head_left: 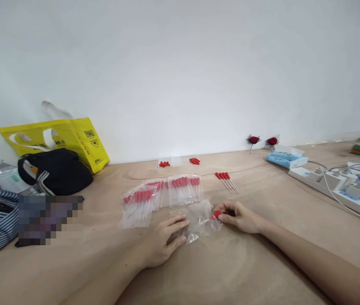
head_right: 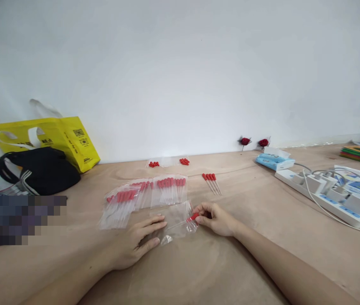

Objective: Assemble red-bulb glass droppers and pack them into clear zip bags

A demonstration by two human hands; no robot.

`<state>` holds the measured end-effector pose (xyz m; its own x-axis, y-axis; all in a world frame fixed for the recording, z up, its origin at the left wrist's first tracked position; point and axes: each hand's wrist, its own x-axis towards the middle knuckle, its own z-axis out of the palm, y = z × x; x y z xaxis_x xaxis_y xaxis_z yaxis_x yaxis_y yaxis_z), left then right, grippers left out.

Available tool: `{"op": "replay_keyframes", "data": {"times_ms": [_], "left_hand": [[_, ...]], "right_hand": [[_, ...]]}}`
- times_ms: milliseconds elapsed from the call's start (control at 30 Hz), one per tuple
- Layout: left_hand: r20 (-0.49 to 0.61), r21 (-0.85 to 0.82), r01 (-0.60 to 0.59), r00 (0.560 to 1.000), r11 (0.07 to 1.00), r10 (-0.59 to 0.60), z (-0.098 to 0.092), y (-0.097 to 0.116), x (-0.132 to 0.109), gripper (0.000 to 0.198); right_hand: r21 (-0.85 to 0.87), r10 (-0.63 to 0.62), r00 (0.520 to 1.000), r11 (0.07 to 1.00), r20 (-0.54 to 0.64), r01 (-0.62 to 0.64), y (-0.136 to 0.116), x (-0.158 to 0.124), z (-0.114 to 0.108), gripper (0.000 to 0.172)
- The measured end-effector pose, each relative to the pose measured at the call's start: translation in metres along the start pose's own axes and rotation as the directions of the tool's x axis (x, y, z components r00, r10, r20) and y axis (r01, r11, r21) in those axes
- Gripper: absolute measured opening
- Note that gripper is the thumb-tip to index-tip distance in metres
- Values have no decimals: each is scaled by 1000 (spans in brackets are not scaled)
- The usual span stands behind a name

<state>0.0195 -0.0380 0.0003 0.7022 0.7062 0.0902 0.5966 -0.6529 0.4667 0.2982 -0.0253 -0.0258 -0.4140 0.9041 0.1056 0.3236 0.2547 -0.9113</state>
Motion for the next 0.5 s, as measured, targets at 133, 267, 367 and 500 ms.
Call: {"op": "replay_keyframes", "data": {"times_ms": [133, 267, 367, 500], "left_hand": [[4, -13, 0, 1000, 1000, 0, 0, 1, 0, 36], [15, -12, 3, 1000, 1000, -3, 1, 0, 0, 36], [19, 3, -15, 1000, 1000, 14, 2, -1, 0, 36], [18, 6, -19, 1000, 1000, 19, 0, 2, 1, 34]], "right_hand": [[22, 36, 999, 999, 6, -36, 5, 6, 0, 35], [-11, -19, 997, 1000, 80, 20, 3, 9, -1, 37], [-86, -95, 995, 991, 36, 98, 1, 11, 2, 33], [-89, -128, 992, 988, 4, 128, 0, 13, 6, 30]]}}
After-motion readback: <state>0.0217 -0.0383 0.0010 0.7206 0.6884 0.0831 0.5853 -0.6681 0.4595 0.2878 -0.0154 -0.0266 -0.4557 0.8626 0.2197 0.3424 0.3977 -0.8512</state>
